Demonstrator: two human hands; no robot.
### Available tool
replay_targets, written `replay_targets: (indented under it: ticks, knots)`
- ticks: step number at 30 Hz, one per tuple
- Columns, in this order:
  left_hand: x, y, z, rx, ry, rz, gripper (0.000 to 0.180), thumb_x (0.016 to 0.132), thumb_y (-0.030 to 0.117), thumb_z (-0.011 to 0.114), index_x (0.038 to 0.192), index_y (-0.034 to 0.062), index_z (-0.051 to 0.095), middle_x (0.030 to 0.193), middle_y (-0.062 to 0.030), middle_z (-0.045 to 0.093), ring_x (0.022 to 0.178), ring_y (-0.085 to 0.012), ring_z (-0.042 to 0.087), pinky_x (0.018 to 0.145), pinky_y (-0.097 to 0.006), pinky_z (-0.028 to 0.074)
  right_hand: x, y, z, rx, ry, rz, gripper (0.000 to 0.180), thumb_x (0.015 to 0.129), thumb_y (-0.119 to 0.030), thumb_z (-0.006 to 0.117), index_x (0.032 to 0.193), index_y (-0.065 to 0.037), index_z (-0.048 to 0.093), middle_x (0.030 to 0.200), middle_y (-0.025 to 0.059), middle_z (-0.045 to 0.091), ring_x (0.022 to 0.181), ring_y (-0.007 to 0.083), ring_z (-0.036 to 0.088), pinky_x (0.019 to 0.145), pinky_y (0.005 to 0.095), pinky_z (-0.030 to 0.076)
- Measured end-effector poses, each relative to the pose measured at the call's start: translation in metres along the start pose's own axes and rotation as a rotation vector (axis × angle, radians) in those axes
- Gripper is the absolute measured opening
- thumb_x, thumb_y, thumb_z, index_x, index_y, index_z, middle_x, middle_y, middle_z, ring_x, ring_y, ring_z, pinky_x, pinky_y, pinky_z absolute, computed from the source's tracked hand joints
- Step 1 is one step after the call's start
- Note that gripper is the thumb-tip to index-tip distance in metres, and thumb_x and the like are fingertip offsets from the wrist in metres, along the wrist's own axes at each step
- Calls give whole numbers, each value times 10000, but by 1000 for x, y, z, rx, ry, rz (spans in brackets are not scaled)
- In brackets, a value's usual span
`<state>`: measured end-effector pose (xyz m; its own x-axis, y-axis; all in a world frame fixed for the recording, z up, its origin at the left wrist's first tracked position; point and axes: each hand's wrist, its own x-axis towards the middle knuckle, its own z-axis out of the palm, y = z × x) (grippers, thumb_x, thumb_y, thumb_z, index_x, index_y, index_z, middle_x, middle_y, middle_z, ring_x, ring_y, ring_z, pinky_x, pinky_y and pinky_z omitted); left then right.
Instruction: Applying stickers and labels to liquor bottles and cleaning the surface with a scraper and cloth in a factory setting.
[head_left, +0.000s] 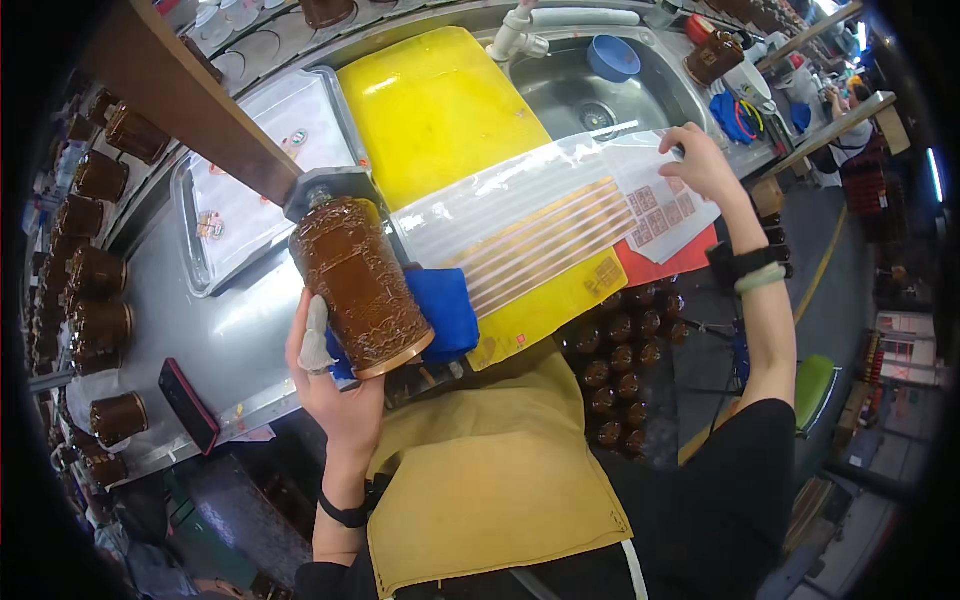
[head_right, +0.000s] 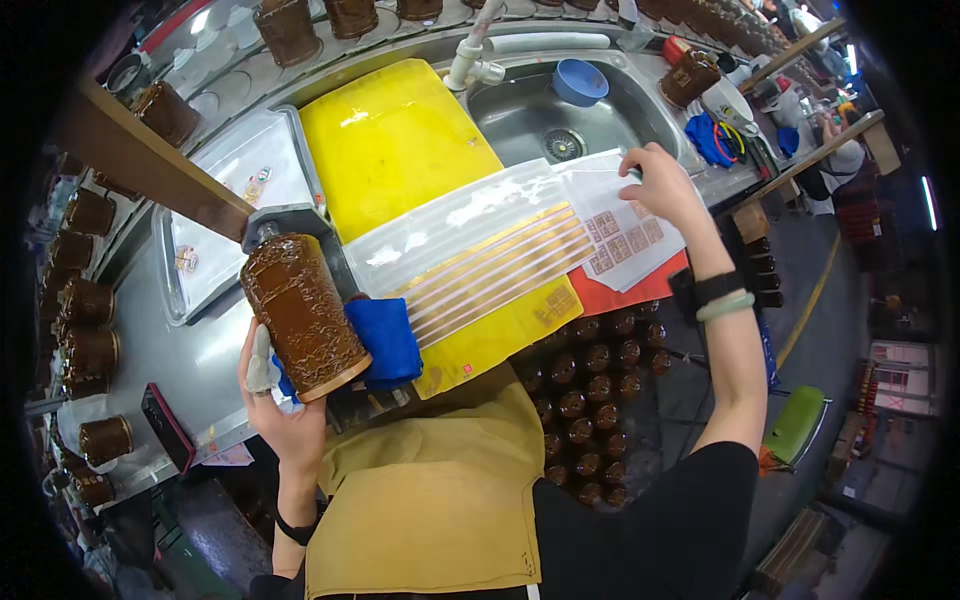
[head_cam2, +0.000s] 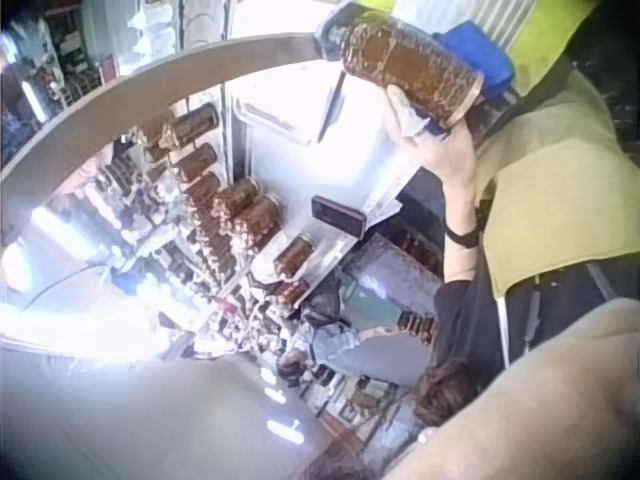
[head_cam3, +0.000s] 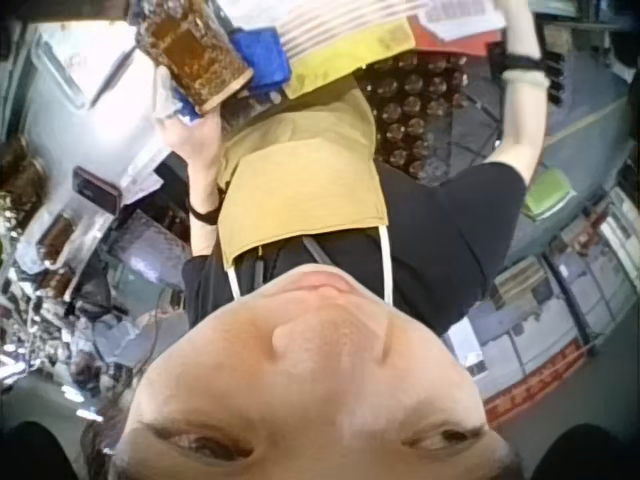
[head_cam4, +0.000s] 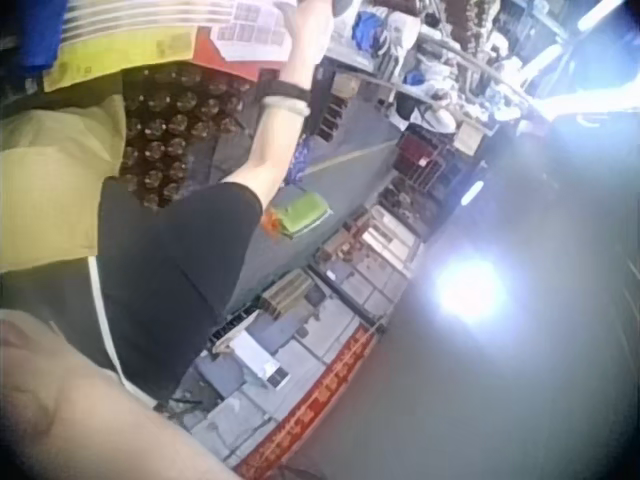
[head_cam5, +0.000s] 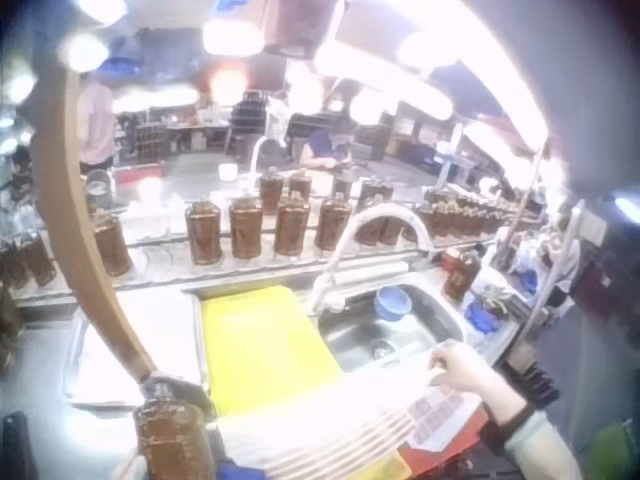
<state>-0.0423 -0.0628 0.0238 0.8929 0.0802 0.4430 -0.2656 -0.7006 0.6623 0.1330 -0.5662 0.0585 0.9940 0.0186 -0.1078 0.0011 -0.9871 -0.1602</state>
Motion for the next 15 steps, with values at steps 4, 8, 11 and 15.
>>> replay_targets:
  ticks: [4, 8, 11, 15]
  knots:
    - [4, -2, 0, -22, -2, 18, 740, 754, -40, 762, 1455, -11, 524, 1487, -196, 510, 1355, -348, 528, 1137, -416, 416, 29, 61, 4, -70, -202, -10, 476, 655, -162, 918, 1079, -104, 709, 1197, 143, 569, 1133, 331, 596, 972, 392, 492]
    - [5, -1, -1, -1, 6, 17, 740, 750, -36, 763, 1451, -12, 527, 1477, -197, 520, 1341, -347, 541, 1125, -415, 428, 64, 75, 32, 196, -210, -9, 655, 681, -223, 917, 1294, -173, 692, 1324, 181, 514, 1265, 373, 526, 1100, 392, 425]
    - [4, -4, -2, -17, 9, 30, 735, 753, 1, 788, 1442, -11, 532, 1464, -199, 533, 1321, -340, 556, 1116, -402, 435, 94, 51, 43, 11, -284, -181, 361, 866, -283, 785, 1189, -130, 735, 1265, 153, 597, 1223, 290, 577, 963, 375, 520]
    - [6, 3, 1, -79, 47, -97, 785, 768, 80, 848, 1459, -20, 489, 1469, -214, 522, 1340, -351, 537, 1117, -401, 433, 116, 7, 50, 100, -248, -168, 229, 851, -244, 796, 940, -44, 731, 826, 103, 720, 834, 277, 701, 788, 374, 528]
